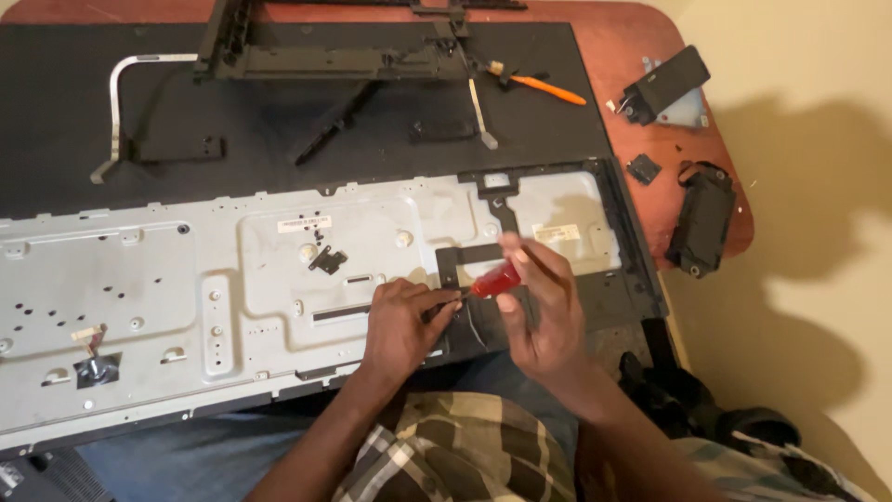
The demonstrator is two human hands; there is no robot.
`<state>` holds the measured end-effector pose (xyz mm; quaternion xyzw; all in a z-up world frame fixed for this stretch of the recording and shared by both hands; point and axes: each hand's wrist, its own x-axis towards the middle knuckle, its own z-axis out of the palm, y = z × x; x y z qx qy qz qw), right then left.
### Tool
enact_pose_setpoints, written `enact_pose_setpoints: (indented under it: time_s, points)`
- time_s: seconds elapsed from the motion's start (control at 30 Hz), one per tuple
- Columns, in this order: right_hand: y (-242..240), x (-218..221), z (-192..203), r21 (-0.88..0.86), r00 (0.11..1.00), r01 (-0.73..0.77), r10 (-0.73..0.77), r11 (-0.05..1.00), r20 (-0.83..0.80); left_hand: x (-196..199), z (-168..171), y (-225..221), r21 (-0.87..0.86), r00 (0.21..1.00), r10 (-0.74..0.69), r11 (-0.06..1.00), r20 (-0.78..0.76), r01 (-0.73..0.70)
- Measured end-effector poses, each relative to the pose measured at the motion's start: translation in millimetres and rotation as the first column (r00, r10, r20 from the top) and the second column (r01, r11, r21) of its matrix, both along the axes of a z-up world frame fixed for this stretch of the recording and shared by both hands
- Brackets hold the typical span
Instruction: The person disassembles the internal components of a television, removing internal panels and using a screwdriver to remove screws from the chassis.
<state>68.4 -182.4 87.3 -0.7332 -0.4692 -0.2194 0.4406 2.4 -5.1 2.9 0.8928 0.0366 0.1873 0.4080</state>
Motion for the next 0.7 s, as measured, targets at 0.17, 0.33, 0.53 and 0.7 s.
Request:
enact_pose_setpoints:
  time_s: [0.17, 0.33, 0.53, 0.7]
  points:
    - [17, -4, 6, 0.051, 0.999, -0.02, 0.019, 0.998, 0.033, 2, 1, 2, -0.049, 1.0, -0.021, 0.999, -0.015, 0.021]
    - [11, 4, 16, 0.002, 0.989, 0.134, -0.134, 0.991, 0.064, 3, 0, 3, -0.064, 0.998, -0.051, 0.996, 0.044, 0.054]
    - [16, 7, 13, 0.119, 0.992, 0.077, -0.064, 0.99, -0.107, 2, 0, 2, -0.068, 0.994, -0.046, 0.996, 0.101, 0.053]
    - [4, 9, 17, 0.01, 0.998, 0.001, 0.0, 1.0, -0.058, 4, 0, 4, -0.13, 0.997, -0.059, 0.989, 0.042, 0.064]
